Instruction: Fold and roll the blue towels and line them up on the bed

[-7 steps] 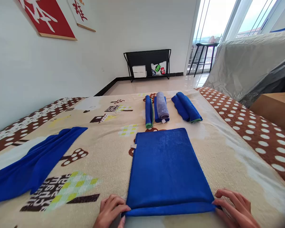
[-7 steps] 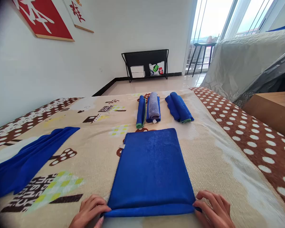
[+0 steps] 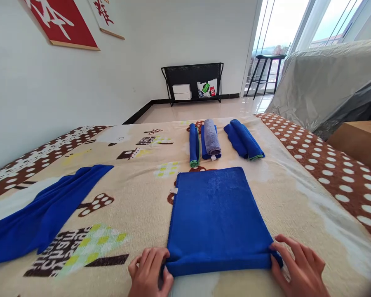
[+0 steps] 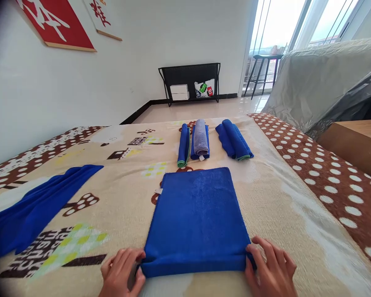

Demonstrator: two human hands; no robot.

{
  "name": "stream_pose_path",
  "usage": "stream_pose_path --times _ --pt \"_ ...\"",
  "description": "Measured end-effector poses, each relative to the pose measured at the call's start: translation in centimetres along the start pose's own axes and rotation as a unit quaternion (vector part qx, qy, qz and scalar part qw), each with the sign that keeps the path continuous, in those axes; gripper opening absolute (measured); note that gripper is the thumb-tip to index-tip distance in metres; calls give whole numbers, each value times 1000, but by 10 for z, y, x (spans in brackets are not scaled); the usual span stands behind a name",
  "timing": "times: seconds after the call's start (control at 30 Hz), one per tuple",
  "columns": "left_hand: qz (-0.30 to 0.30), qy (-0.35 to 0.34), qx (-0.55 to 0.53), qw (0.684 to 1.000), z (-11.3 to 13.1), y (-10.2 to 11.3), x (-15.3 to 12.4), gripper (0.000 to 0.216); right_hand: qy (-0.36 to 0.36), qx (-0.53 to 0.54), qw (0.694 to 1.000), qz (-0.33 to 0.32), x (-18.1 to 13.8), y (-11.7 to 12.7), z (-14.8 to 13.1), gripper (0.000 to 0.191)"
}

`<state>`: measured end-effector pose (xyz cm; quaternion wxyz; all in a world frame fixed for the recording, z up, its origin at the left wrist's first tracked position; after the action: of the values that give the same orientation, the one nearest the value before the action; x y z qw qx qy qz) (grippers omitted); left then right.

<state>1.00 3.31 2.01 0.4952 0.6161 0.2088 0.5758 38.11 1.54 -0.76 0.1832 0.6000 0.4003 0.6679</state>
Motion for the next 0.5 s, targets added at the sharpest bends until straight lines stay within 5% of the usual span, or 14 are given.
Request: stream_pose_path --times 0.1,0.23,0.33,0.5 --pt "83 -27 33 996 48 -19 8 25 28 17 999 23 14 -12 -44 32" --pt "114 -206 -40 971 97 -42 18 30 174 117 977 24 29 -21 -94 37" --pt "68 -280 -11 958 77 -39 14 36 223 112 968 -13 25 -17 -78 38" --pt "34 -262 92 960 2 -9 -10 33 166 57 983 -52 -8 3 -8 40"
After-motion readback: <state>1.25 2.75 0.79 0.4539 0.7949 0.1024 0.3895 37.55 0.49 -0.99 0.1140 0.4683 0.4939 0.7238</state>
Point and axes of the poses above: each hand's wrist, its own x-axis towards the middle knuckle, its own y-axis out of the back of the hand, z = x × y, the point moved 4 cm from there along x, towards the middle knuckle, and after that the axes turned 1 degree about x, right-handed, at the moved point
